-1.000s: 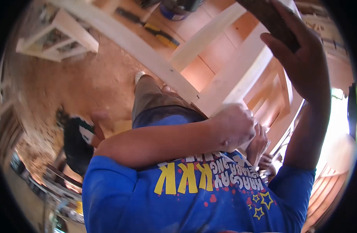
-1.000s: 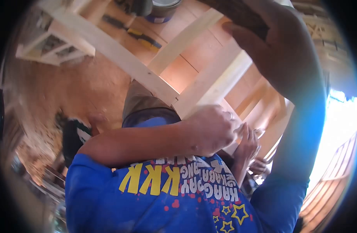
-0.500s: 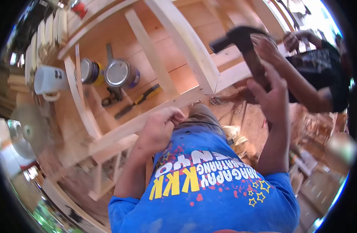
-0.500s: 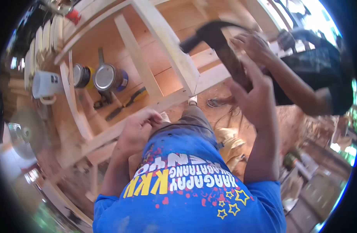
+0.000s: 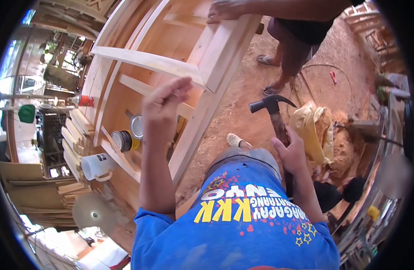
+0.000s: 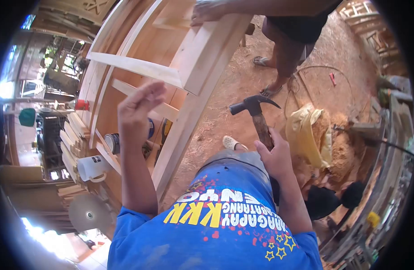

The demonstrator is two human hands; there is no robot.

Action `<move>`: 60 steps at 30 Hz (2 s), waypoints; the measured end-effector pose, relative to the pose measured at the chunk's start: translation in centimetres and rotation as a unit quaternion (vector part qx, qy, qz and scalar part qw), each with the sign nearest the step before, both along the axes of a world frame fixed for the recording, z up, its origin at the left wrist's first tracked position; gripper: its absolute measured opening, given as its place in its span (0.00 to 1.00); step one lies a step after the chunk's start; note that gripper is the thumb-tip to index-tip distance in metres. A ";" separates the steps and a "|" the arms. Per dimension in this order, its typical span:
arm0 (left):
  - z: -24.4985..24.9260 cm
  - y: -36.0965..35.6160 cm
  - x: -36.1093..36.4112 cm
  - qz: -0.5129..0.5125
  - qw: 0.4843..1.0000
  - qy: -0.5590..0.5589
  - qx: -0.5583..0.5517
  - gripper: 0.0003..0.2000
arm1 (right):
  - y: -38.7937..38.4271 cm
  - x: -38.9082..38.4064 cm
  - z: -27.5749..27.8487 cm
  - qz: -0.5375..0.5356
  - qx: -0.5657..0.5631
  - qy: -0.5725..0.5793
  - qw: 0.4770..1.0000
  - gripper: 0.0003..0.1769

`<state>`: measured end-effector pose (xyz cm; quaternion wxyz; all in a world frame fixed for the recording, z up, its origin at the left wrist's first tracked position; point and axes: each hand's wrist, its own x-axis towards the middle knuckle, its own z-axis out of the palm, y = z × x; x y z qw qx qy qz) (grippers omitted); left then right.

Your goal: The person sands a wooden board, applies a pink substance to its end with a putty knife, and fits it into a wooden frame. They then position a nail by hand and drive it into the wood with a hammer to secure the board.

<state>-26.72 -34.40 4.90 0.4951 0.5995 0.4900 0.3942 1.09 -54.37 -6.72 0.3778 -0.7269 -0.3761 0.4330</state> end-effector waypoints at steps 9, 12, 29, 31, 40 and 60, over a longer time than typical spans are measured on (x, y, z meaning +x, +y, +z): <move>1.6 1.2 3.4 -0.110 0.956 0.233 0.141 0.10 | -8.0 1.0 -2.8 -0.071 -0.070 0.155 0.983 0.18; 1.9 2.7 5.8 -0.187 0.881 0.335 0.279 0.08 | -6.6 1.3 -1.9 -0.083 -0.015 0.169 0.982 0.19; -6.0 10.8 11.9 -0.552 0.490 0.586 0.335 0.08 | -5.7 -13.6 -9.1 -0.235 -0.001 0.366 0.900 0.13; -6.0 10.9 11.8 -0.546 0.486 0.597 0.330 0.09 | -4.3 -13.2 -8.4 -0.224 0.033 0.389 0.893 0.13; -8.2 11.3 10.5 -0.444 0.667 0.451 0.394 0.11 | -7.0 -10.7 -8.9 -0.148 -0.139 0.168 0.965 0.14; -8.4 11.2 10.6 -0.377 0.752 0.387 0.378 0.16 | -12.4 10.1 -22.2 0.205 -0.331 -0.123 0.913 0.21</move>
